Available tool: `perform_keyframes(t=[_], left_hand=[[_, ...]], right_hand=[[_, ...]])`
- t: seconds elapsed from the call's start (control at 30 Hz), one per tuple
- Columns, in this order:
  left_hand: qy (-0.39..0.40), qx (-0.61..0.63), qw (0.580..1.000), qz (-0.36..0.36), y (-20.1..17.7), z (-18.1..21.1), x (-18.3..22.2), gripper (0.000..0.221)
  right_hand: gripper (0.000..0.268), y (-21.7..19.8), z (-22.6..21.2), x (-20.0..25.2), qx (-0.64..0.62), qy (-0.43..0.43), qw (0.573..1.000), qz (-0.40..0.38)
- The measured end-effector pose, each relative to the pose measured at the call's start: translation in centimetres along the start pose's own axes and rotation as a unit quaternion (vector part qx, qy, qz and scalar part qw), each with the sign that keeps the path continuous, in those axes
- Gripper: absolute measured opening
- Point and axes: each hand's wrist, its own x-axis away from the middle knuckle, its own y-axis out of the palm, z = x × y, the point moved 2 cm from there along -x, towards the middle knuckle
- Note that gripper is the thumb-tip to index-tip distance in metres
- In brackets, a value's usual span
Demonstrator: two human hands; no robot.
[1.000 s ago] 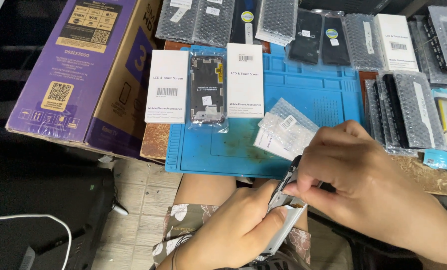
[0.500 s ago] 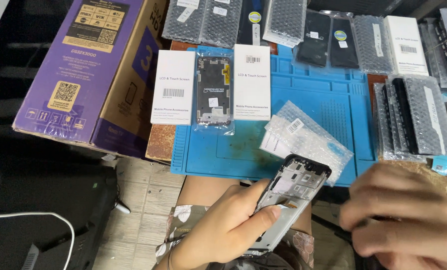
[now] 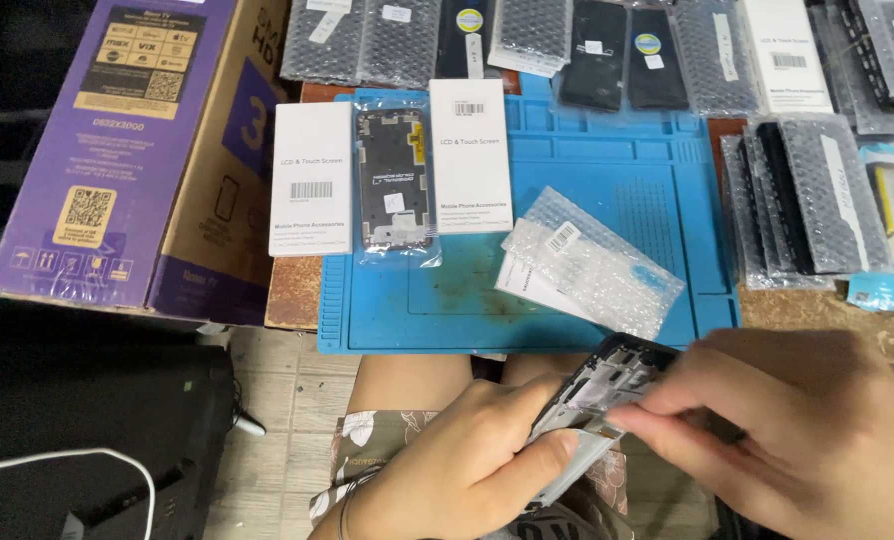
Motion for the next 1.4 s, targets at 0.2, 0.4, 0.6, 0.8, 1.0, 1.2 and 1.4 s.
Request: perform_keyframes(t=[0.2,0.4,0.6,0.8,1.0,1.2,1.4], left_hand=[[-0.023,-0.035,0.999,0.023,0.4,-0.6,0.3,0.031],[-0.026,-0.059,0.997,0.031,0.7,-0.7,0.1,0.023],[-0.033,-0.089,0.995,0.021,0.8,-1.2,0.4,0.026],[-0.042,-0.086,0.995,0.001,0.8,-1.6,0.7,0.023],[-0.023,-0.057,0.998,0.0,0.6,-1.9,0.6,0.024],[-0.034,-0.046,0.998,0.011,-0.5,-1.7,1.0,0.028],[-0.025,-0.044,0.999,0.011,-0.5,-1.2,1.0,0.026]], right_hand=[[0.03,1.5,1.4,-0.7,0.052,-0.028,0.994,-0.097],[0.03,2.0,1.9,-0.8,0.07,0.001,0.99,-0.126],[0.028,2.5,1.4,-1.1,0.059,-0.039,0.99,-0.122],[0.037,2.8,1.5,-0.9,0.113,-0.075,0.983,-0.122],[0.022,2.7,1.5,-1.5,0.016,-0.073,0.99,-0.121],[0.018,0.3,0.1,-1.7,-0.104,-0.13,0.975,-0.15],[0.04,0.5,0.7,0.6,0.015,-0.151,0.978,-0.142]])
